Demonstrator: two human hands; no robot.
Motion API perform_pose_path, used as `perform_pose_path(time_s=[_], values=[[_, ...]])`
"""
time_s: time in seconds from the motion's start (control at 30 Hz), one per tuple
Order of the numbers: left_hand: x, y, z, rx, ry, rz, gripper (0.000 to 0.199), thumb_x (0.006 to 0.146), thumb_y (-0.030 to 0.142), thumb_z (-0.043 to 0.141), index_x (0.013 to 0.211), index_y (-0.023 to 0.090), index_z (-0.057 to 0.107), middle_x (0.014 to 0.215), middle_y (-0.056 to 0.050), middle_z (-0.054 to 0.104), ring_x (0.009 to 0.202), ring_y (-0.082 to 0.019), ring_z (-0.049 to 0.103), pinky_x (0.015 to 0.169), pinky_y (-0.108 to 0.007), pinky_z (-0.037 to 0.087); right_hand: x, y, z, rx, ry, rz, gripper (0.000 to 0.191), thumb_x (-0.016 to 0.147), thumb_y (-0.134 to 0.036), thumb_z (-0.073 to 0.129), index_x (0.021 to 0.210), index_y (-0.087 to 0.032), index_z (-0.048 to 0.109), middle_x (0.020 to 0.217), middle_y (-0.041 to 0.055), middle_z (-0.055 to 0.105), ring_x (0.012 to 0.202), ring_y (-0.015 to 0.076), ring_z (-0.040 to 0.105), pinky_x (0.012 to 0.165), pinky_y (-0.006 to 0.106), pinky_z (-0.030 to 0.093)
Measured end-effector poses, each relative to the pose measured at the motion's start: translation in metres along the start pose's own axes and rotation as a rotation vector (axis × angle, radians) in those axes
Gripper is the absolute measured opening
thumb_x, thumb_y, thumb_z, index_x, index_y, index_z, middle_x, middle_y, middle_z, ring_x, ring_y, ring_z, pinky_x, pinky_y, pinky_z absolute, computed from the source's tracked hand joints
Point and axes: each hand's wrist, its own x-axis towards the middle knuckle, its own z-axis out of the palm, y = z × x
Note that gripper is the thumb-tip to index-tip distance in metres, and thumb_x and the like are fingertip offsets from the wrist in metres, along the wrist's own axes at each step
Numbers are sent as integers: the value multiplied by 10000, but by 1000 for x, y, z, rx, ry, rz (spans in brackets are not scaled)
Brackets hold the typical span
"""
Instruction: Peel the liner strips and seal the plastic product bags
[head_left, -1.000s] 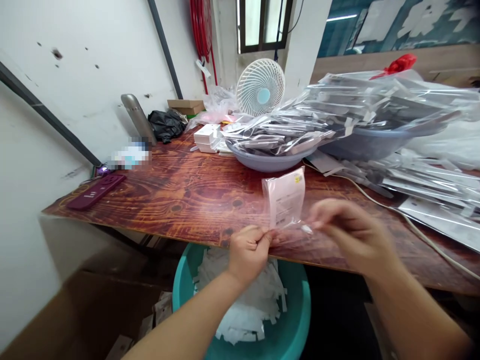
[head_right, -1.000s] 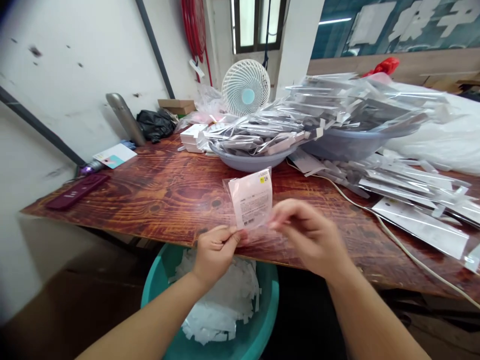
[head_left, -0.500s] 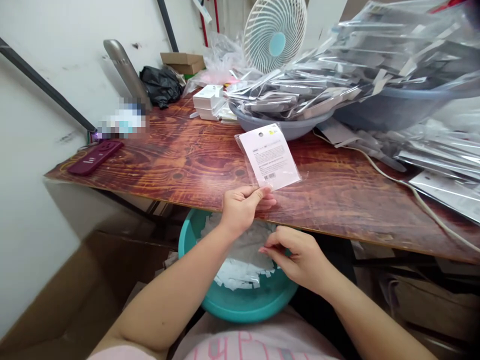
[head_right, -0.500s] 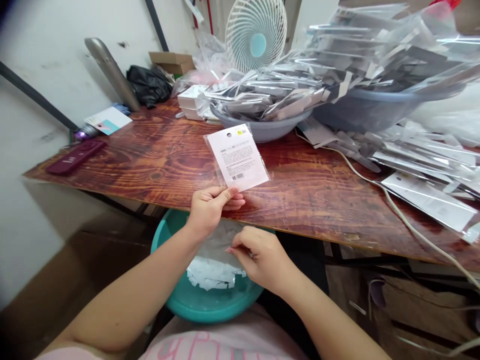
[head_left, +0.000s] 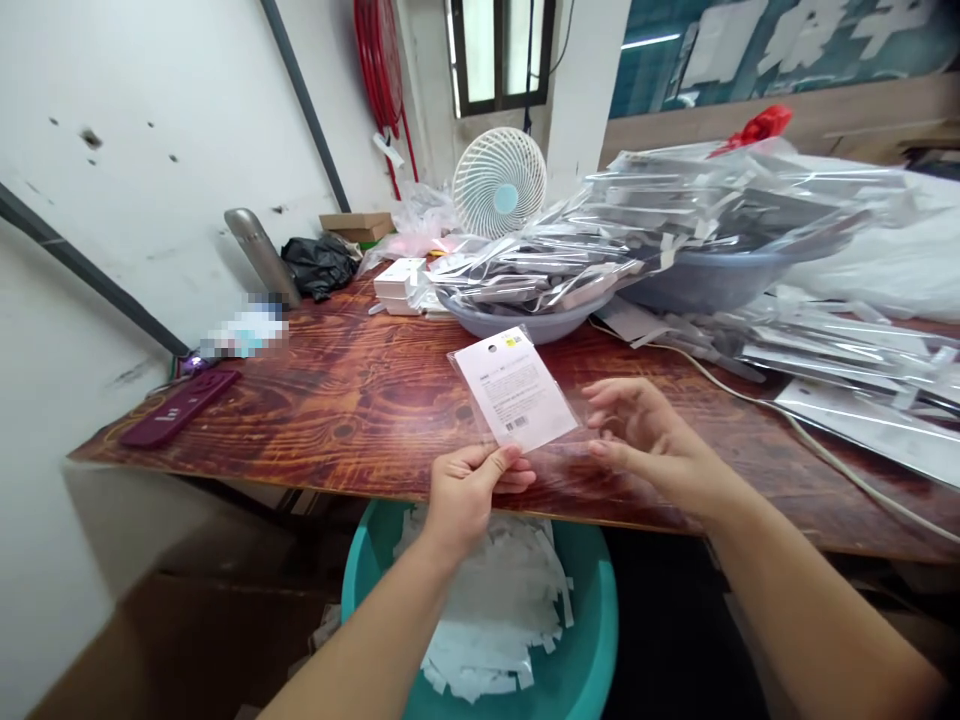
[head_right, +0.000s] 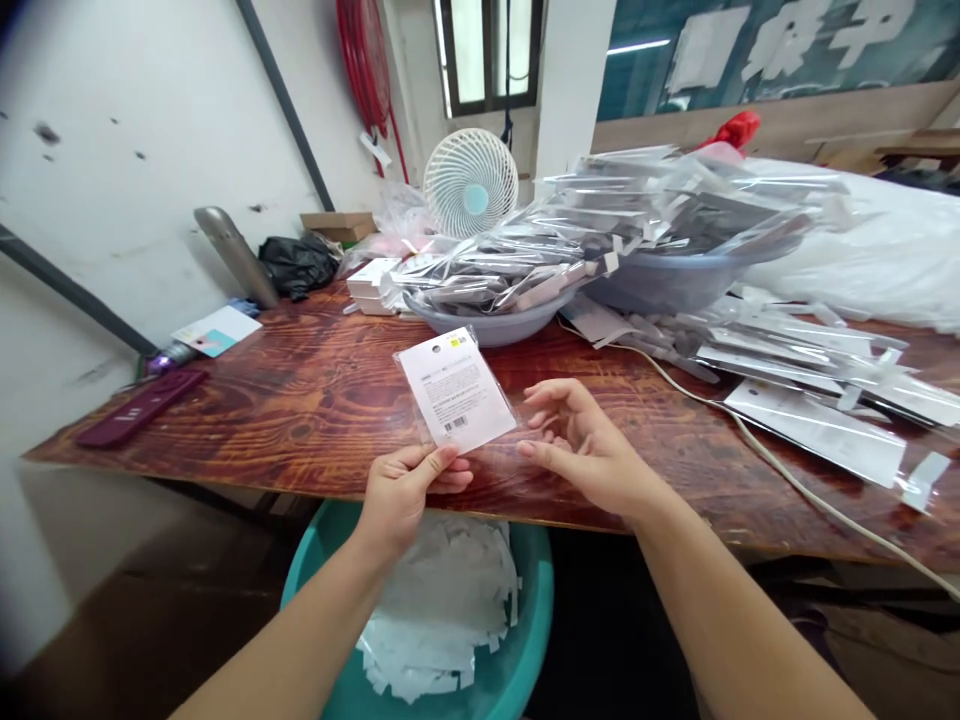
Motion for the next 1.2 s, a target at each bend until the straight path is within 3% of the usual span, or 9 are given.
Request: perform_pose_path(time_s=[0.1,0.2,0.33,0.6,0.83,1.2], values=[[-1,-1,0,19,7,0,270,637,357,787,703,103,725,657,-87,724,560,-190,690,582,-275,593,12,-1,4,88,-135,73,250,727,-278,719,897,-232,542,964,9,533,814,118,517,712,256,474],[0,-2,0,44,10,-1,286,638,369,785,721,102,725,669,-92,726,585,-209,698,591,-295,598,18,0,7,148,-140,166,259,670,-276,764,771,-187,543,827,-9,555,764,111,527,691,247,457],[3,-3,0,73,16,-22,286,639,367,785,745,107,730,659,-84,723,578,-204,696,580,-291,600,21,5,9,219,-61,270,267,609,-286,801,689,-159,580,762,-6,603,723,111,555,680,250,451],[0,-3,1,57,-14,-8,239,658,343,779,715,116,733,671,-81,727,586,-197,698,594,-283,601,18,7,15,233,131,346,257,527,-243,845,636,-157,629,695,-12,639,619,88,555,585,220,423],[0,-1,1,39,-37,-10,229,676,335,765,706,110,730,688,-91,732,598,-204,702,613,-281,598,14,13,18,202,219,311,261,514,-295,851,622,-169,650,655,7,655,592,119,576,578,257,461],[2,-4,1,-16,2,33,260,711,385,725,745,127,721,712,-75,729,642,-193,698,696,-329,590,14,19,40,258,430,231,275,511,-312,854,610,-188,631,679,1,641,620,132,584,602,288,479]])
